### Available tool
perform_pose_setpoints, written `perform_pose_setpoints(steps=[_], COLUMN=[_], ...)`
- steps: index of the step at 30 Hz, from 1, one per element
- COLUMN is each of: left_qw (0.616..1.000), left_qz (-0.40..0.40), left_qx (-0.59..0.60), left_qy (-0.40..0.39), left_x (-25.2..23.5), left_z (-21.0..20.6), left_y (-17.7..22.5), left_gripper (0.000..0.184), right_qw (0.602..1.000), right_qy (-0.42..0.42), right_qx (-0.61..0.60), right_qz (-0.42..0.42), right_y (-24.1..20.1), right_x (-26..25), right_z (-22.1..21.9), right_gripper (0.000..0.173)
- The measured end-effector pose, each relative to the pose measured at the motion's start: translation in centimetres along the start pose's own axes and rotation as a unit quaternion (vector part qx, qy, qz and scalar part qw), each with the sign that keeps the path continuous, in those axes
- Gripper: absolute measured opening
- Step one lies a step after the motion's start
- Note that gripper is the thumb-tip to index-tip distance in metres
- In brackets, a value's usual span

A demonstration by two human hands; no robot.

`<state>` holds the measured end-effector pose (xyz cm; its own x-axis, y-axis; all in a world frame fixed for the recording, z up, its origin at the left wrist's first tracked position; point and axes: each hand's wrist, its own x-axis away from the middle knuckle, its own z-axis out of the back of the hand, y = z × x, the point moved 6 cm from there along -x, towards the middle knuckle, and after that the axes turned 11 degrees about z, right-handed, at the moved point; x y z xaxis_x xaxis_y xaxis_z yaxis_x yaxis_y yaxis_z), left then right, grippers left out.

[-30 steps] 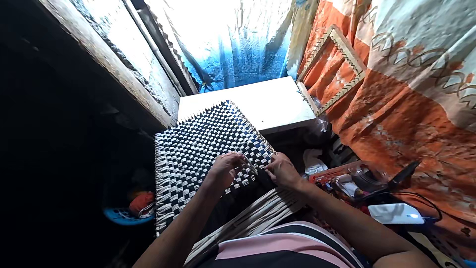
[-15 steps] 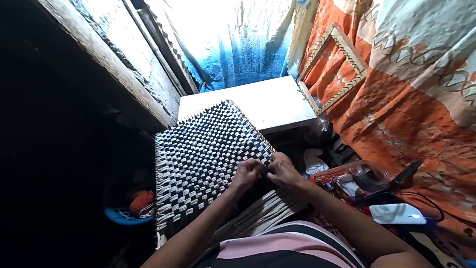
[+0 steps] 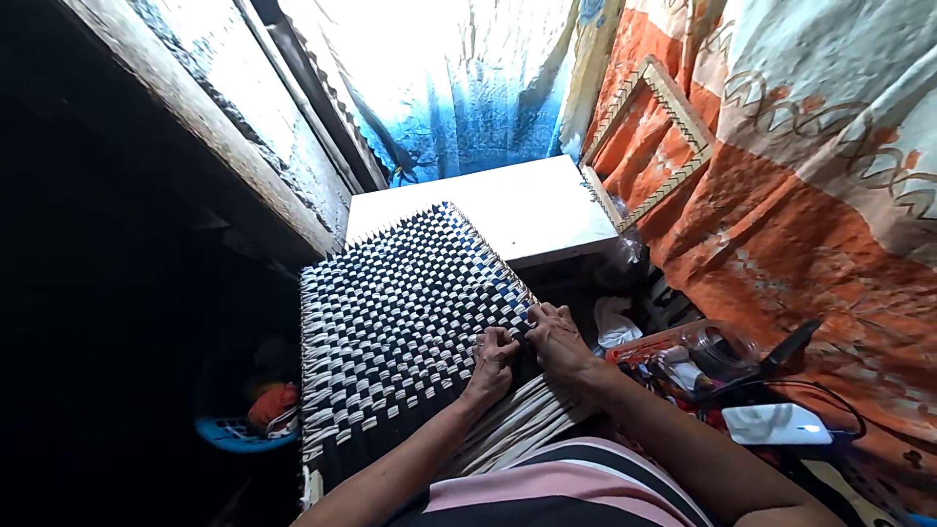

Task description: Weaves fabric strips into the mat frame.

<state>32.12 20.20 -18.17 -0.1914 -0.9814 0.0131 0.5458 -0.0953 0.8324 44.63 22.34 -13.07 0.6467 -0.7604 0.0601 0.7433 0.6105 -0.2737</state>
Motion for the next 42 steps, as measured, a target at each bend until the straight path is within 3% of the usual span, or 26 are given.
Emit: perform_pose_setpoints(steps=[4,7,13,16,18,21,23,26,28,31,33,35,38,42], left_qw=[1.000,1.000,0.995,0.997,0.998,0.995,0.988,0.978,0.972,0.985,0.996,0.998,0.995,0.986], left_qz=[0.000,0.006,0.068,0.043,0.006,-0.075,-0.122,-0.169,-0.173,-0.130,-0.083,-0.057,-0.060,-0.058], left_qx=[0.019,0.019,0.045,0.051,0.053,0.039,0.010,-0.080,-0.134,-0.093,-0.030,0.011,0.018,0.013], left_qy=[-0.005,-0.007,-0.051,-0.046,-0.026,0.042,0.090,0.096,0.086,0.061,0.026,0.014,0.074,0.155], left_x=[0.0,-0.1,0.1,0.1,0.1,-0.1,-0.3,-1.3,-1.7,-2.4,-2.8,-2.8,-2.5,-2.1], left_z=[0.2,0.1,0.2,0.5,1.1,2.0,2.5,2.3,1.4,1.6,2.2,2.1,1.9,2.1], left_y=[-0.3,-0.2,0.2,0.3,0.4,0.6,1.0,1.5,1.8,3.0,3.8,4.2,4.3,4.3], left_gripper=[0.034,0.032,0.037,0.032,0.026,0.015,0.009,0.011,0.011,0.007,0.018,0.020,0.019,0.012], right_qw=[0.998,0.995,0.988,0.971,0.938,0.824,0.758,0.690,0.669,0.672,0.706,0.745,0.767,0.739], right_qy=[-0.044,-0.039,0.040,0.079,0.121,0.214,0.220,0.222,0.222,0.232,0.241,0.255,0.250,0.265], right_qx=[-0.052,-0.095,-0.138,-0.210,-0.299,-0.492,-0.578,-0.663,-0.685,-0.681,-0.647,-0.601,-0.574,-0.596], right_qz=[-0.003,0.004,-0.051,-0.085,-0.125,-0.180,-0.207,-0.187,-0.183,-0.176,-0.157,-0.135,-0.138,-0.171], right_y=[1.5,2.3,2.4,3.0,3.7,4.9,6.4,7.7,7.6,7.1,6.0,4.7,3.5,3.0], right_x=[-0.2,-0.2,-0.3,-0.3,-0.2,0.5,0.9,1.4,1.8,2.1,2.2,1.9,1.1,0.7], right_z=[0.3,-0.1,-0.9,-0.7,0.2,2.1,1.6,0.1,-0.5,0.0,1.4,2.3,3.0,3.0], right_gripper=[0.033,0.021,0.021,0.022,0.022,0.028,0.024,0.023,0.024,0.027,0.026,0.014,0.005,0.010])
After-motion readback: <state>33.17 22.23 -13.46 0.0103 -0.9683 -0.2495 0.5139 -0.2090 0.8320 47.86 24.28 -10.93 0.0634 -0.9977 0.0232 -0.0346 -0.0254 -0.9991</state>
